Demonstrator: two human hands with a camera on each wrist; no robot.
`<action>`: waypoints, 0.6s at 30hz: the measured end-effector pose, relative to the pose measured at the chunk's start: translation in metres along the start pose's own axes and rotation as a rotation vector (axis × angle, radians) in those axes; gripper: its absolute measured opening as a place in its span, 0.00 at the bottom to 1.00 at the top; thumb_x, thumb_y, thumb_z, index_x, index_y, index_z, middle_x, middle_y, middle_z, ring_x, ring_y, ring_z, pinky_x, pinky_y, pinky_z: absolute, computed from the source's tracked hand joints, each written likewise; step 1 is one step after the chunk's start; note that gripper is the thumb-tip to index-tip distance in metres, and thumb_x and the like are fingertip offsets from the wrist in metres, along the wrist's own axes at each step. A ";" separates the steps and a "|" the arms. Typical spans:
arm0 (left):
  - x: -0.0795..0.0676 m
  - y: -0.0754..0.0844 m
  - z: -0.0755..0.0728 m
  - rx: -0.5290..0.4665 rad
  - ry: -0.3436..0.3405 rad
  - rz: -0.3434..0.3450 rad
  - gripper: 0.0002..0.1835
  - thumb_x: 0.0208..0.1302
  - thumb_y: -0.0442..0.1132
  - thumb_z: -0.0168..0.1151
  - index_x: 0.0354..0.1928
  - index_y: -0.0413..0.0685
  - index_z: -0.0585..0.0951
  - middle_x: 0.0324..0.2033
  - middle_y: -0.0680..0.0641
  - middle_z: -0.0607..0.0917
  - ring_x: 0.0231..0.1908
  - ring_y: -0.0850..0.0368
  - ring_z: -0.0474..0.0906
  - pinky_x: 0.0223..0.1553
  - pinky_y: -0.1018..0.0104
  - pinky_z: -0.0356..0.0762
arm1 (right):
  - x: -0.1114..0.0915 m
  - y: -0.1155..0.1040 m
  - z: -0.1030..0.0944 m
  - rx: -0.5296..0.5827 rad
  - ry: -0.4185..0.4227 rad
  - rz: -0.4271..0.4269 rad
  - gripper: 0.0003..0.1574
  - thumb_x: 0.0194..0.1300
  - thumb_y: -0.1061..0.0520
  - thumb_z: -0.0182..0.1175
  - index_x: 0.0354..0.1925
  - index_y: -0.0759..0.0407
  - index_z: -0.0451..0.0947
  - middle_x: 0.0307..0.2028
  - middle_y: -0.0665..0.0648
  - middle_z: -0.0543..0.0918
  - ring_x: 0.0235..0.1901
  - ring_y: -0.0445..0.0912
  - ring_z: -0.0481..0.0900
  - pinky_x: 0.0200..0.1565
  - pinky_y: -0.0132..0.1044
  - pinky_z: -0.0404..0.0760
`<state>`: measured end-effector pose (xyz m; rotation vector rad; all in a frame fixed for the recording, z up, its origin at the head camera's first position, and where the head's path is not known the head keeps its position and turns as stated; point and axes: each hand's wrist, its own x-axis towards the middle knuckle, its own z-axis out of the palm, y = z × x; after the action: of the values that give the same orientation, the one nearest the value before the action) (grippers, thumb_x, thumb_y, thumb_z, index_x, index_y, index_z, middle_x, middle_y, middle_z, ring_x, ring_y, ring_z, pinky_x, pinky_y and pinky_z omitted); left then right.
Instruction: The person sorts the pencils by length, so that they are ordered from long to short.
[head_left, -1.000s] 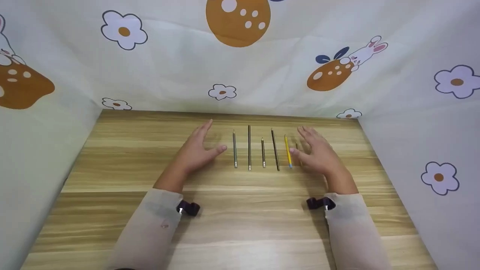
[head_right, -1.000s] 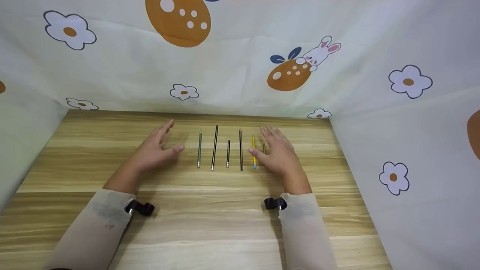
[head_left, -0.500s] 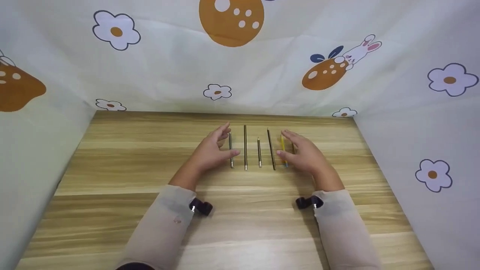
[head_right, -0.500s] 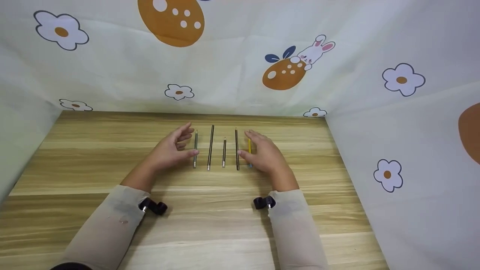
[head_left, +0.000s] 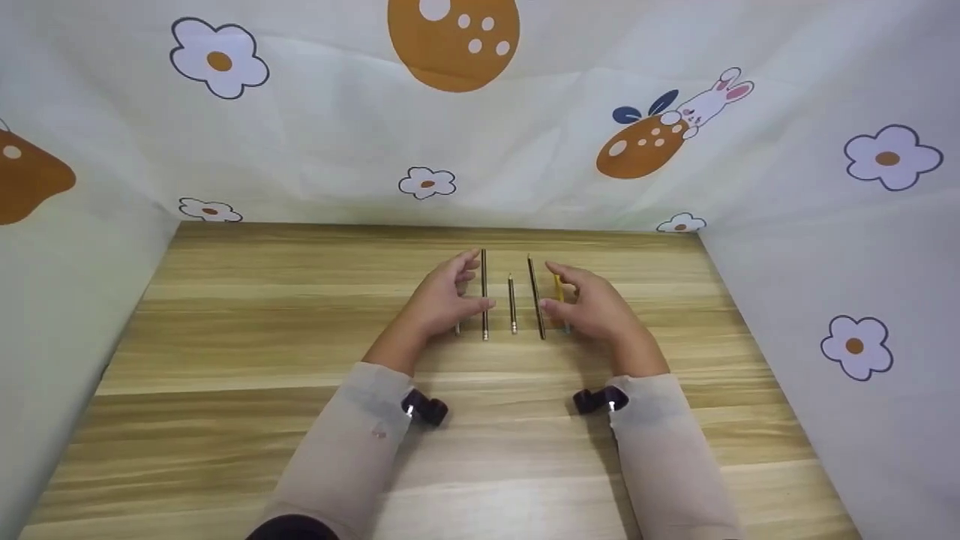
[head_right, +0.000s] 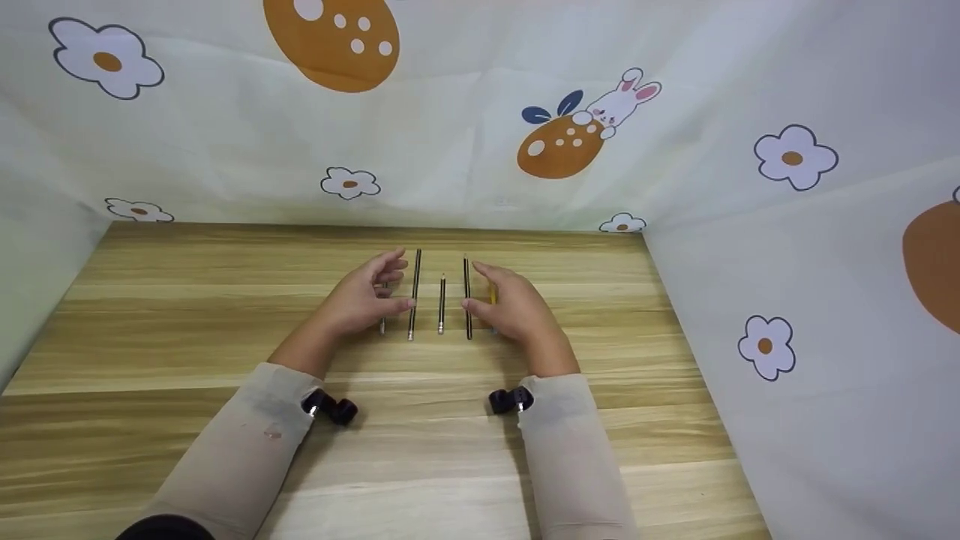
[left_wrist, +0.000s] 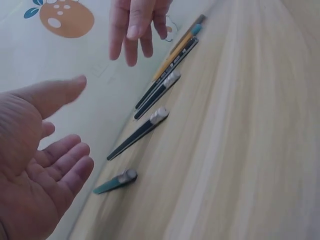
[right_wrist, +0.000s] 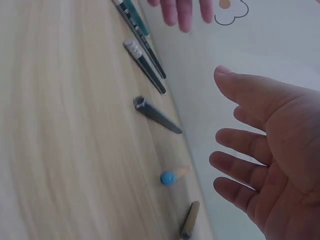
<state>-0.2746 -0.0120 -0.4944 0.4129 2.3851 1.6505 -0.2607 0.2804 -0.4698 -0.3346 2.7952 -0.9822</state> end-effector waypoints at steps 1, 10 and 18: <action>0.002 0.001 0.002 0.006 0.003 -0.011 0.53 0.62 0.41 0.79 0.84 0.53 0.60 0.78 0.43 0.72 0.77 0.47 0.71 0.77 0.52 0.73 | 0.001 -0.002 0.001 0.007 0.000 0.007 0.46 0.71 0.41 0.71 0.81 0.42 0.66 0.79 0.58 0.72 0.73 0.66 0.75 0.75 0.63 0.73; 0.003 0.004 0.010 0.023 -0.003 -0.033 0.50 0.63 0.38 0.78 0.83 0.51 0.62 0.77 0.42 0.74 0.76 0.45 0.73 0.75 0.50 0.75 | 0.010 -0.008 0.015 0.030 0.024 0.034 0.46 0.70 0.42 0.71 0.80 0.47 0.68 0.74 0.55 0.78 0.68 0.57 0.79 0.70 0.59 0.79; 0.001 0.000 0.016 0.096 -0.017 -0.085 0.46 0.63 0.39 0.78 0.82 0.51 0.66 0.75 0.45 0.76 0.71 0.47 0.78 0.75 0.50 0.75 | 0.011 -0.004 0.026 -0.012 0.027 0.044 0.46 0.68 0.45 0.74 0.76 0.58 0.72 0.67 0.62 0.84 0.62 0.56 0.86 0.70 0.55 0.80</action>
<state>-0.2708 0.0022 -0.4997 0.3354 2.4410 1.4959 -0.2648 0.2594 -0.4880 -0.2620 2.8211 -0.9678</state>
